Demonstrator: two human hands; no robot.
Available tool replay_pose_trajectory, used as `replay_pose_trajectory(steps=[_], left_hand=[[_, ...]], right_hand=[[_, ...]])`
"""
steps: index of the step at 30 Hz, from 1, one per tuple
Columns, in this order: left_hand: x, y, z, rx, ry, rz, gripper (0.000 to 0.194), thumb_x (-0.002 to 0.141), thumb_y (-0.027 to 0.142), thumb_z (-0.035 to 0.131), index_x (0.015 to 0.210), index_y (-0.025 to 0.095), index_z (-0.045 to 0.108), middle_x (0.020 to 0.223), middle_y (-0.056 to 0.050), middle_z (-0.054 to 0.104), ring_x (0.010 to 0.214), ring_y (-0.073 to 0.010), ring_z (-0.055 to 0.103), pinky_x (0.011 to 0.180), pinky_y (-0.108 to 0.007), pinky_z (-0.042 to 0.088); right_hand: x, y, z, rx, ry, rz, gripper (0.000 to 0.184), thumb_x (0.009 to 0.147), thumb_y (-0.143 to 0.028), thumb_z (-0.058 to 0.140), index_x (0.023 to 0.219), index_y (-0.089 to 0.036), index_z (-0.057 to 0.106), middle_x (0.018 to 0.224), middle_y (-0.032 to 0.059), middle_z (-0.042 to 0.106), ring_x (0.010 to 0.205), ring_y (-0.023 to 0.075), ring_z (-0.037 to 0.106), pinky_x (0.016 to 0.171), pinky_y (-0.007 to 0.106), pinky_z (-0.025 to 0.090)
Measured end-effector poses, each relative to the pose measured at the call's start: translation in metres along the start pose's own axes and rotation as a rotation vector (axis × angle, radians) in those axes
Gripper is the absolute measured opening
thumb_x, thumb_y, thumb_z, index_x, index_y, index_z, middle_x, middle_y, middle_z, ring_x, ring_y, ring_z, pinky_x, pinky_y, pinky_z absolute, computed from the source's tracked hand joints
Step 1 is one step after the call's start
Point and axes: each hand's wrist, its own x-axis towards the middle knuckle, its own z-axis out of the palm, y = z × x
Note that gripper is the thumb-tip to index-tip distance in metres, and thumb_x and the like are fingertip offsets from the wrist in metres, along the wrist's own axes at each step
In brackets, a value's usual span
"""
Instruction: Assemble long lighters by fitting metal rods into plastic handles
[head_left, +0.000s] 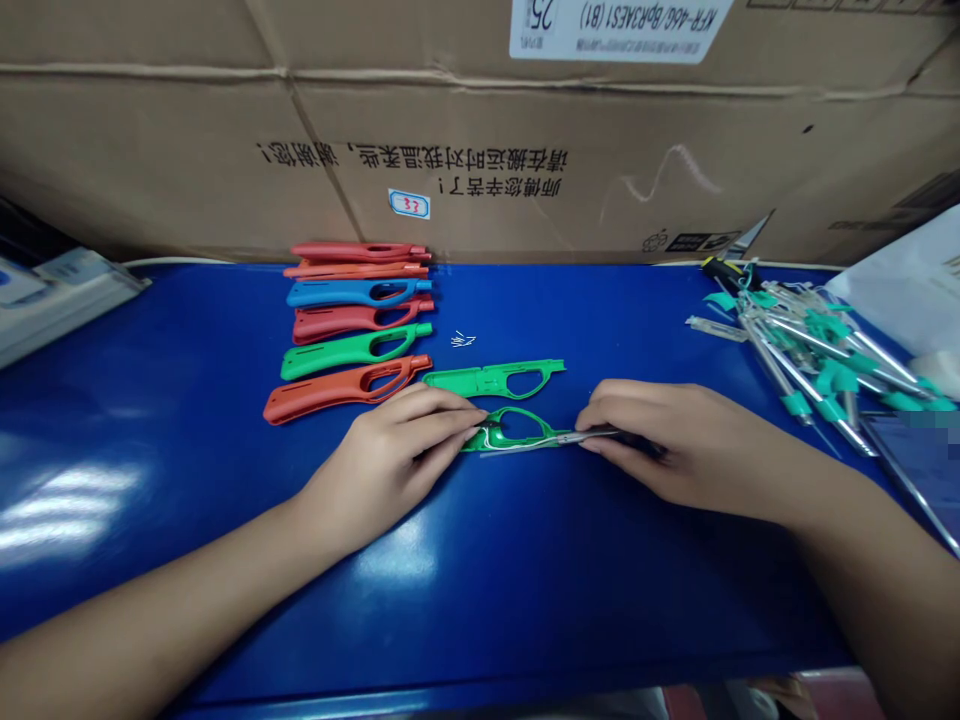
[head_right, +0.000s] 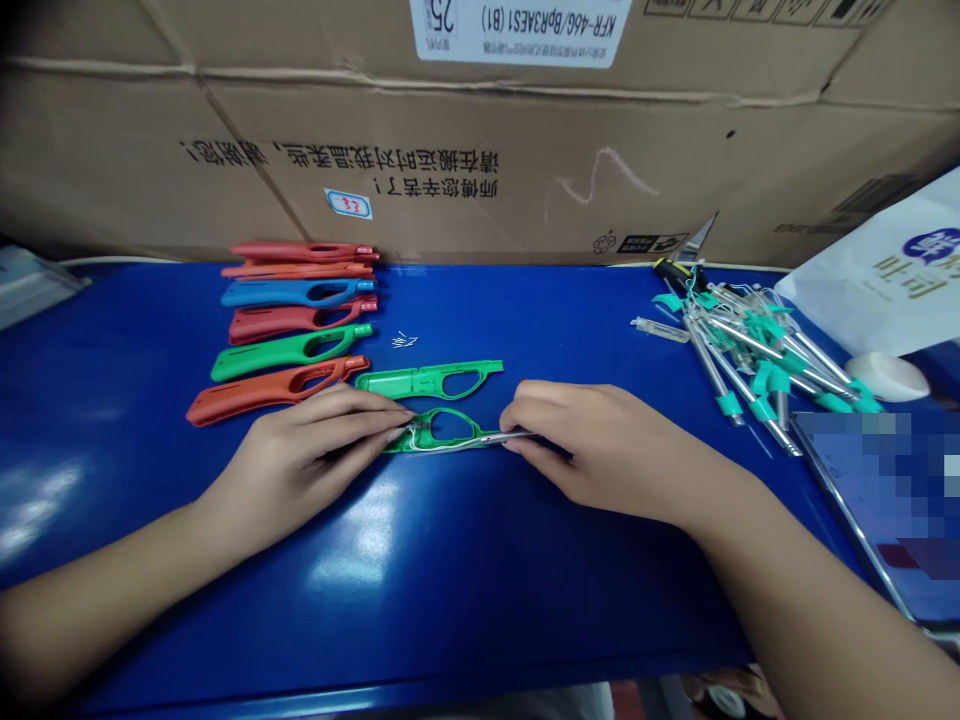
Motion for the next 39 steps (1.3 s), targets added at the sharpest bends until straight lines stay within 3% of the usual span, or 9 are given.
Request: replay_pose_trajectory(steps=[11,18,29,39], left_hand=[[0.0017,0.0000,-0.0023,0.022,-0.018,0.019,0.023,0.096,0.012,0.065,0.117,0.012,0.074,0.104,-0.008,0.073,0.094,-0.0151,0.069,0.086,-0.026,0.059],[-0.0003,0.0024,-0.0043,0.025,-0.037,0.011,0.028,0.093,0.019,0.071,0.121,0.013,0.073,0.108,-0.009,0.072,0.096,-0.0168,0.070,0.089,-0.029,0.061],[-0.0007,0.0034,-0.0055,0.031,-0.081,0.017,0.029,0.093,0.018,0.070,0.122,0.012,0.072,0.107,-0.009,0.071,0.096,-0.0170,0.069,0.088,-0.029,0.060],[-0.0009,0.0027,-0.0049,0.027,-0.090,0.011,0.030,0.095,0.019,0.069,0.123,0.013,0.071,0.108,-0.010,0.071,0.097,-0.0176,0.069,0.088,-0.031,0.060]], right_hand=[[0.0029,0.0017,0.0025,-0.091,0.043,0.034,0.015,0.104,-0.028,0.049,0.102,-0.024,0.064,0.097,0.0004,0.067,0.085,0.0164,0.063,0.071,0.031,0.042],[0.0051,0.0027,0.0023,-0.100,0.068,-0.023,0.019,0.105,-0.029,0.049,0.103,-0.024,0.067,0.099,0.0012,0.070,0.087,0.0174,0.063,0.080,0.035,0.041],[0.0033,0.0014,0.0002,-0.009,0.062,-0.102,0.024,0.104,-0.027,0.051,0.102,-0.021,0.074,0.092,0.0059,0.070,0.085,0.0188,0.059,0.076,0.034,0.044],[-0.0003,-0.0020,0.0026,-0.201,0.070,-0.134,0.028,0.106,-0.026,0.047,0.097,-0.019,0.073,0.089,0.0068,0.069,0.080,0.0195,0.054,0.073,0.036,0.043]])
